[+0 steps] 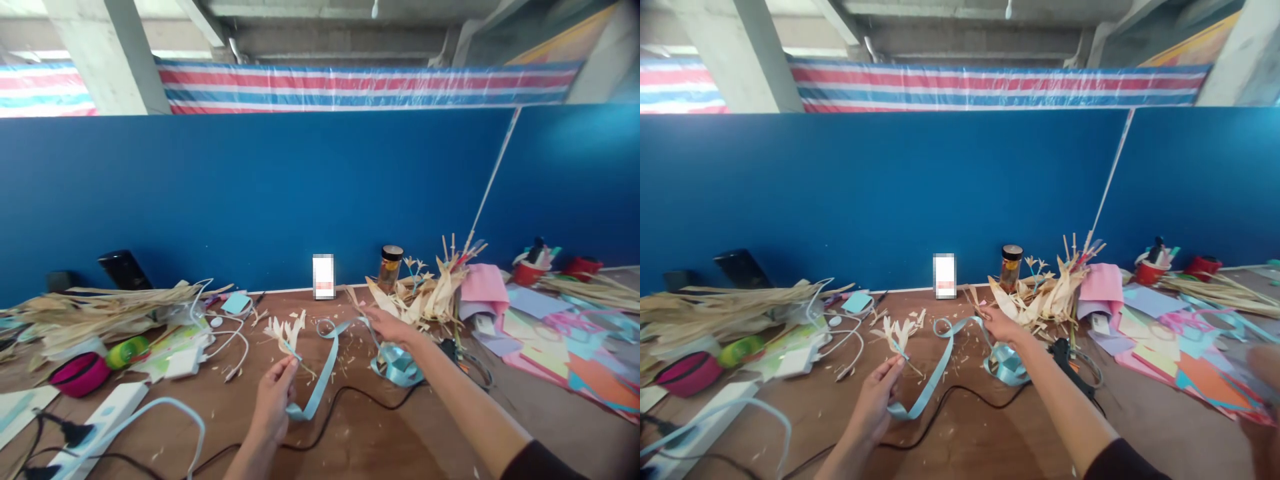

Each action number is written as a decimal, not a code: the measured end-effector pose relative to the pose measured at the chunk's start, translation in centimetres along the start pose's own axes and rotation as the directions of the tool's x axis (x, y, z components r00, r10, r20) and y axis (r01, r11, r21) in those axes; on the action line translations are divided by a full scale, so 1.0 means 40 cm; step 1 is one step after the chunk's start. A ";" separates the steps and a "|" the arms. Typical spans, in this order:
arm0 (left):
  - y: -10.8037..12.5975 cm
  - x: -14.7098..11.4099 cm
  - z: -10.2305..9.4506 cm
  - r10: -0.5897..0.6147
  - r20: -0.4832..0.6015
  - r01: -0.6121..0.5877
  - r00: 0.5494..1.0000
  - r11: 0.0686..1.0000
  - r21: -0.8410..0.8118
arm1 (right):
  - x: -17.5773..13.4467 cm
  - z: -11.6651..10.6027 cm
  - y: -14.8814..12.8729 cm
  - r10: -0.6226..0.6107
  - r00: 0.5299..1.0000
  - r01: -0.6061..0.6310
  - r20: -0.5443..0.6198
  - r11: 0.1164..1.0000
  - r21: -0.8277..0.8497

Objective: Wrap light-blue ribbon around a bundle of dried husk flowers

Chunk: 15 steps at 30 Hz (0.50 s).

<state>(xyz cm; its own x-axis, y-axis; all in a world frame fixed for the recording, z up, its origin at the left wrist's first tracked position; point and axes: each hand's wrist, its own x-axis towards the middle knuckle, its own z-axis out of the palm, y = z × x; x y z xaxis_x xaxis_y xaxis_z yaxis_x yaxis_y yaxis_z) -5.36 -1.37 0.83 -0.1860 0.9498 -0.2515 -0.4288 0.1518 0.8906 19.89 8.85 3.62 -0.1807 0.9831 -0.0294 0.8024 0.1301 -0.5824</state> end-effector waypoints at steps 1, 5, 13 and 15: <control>-0.001 0.001 0.004 0.005 0.005 -0.005 1.000 1.000 -0.003 | -0.006 0.002 0.005 -0.010 1.000 0.009 0.016 1.000 0.026; -0.006 0.000 0.022 0.020 0.022 -0.020 1.000 1.000 0.003 | -0.027 0.016 0.022 -0.002 1.000 0.002 0.010 1.000 0.026; -0.010 0.002 0.026 0.033 -0.006 -0.033 0.999 0.999 0.017 | -0.045 -0.034 0.001 -0.051 0.972 -0.026 -0.230 0.947 -0.319; -0.010 0.003 0.026 0.037 -0.007 -0.037 0.999 0.999 0.011 | -0.048 -0.055 -0.015 -0.089 0.960 -0.027 -0.265 0.914 -0.405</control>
<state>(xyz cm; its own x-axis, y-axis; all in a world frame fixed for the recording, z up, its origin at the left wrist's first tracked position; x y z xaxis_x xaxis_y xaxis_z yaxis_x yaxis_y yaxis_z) -4.28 -1.04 0.83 -0.2081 0.9528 -0.2213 -0.4123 0.1197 0.9031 21.01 7.15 5.80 -0.0942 0.9666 0.2385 0.9686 0.1444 -0.2025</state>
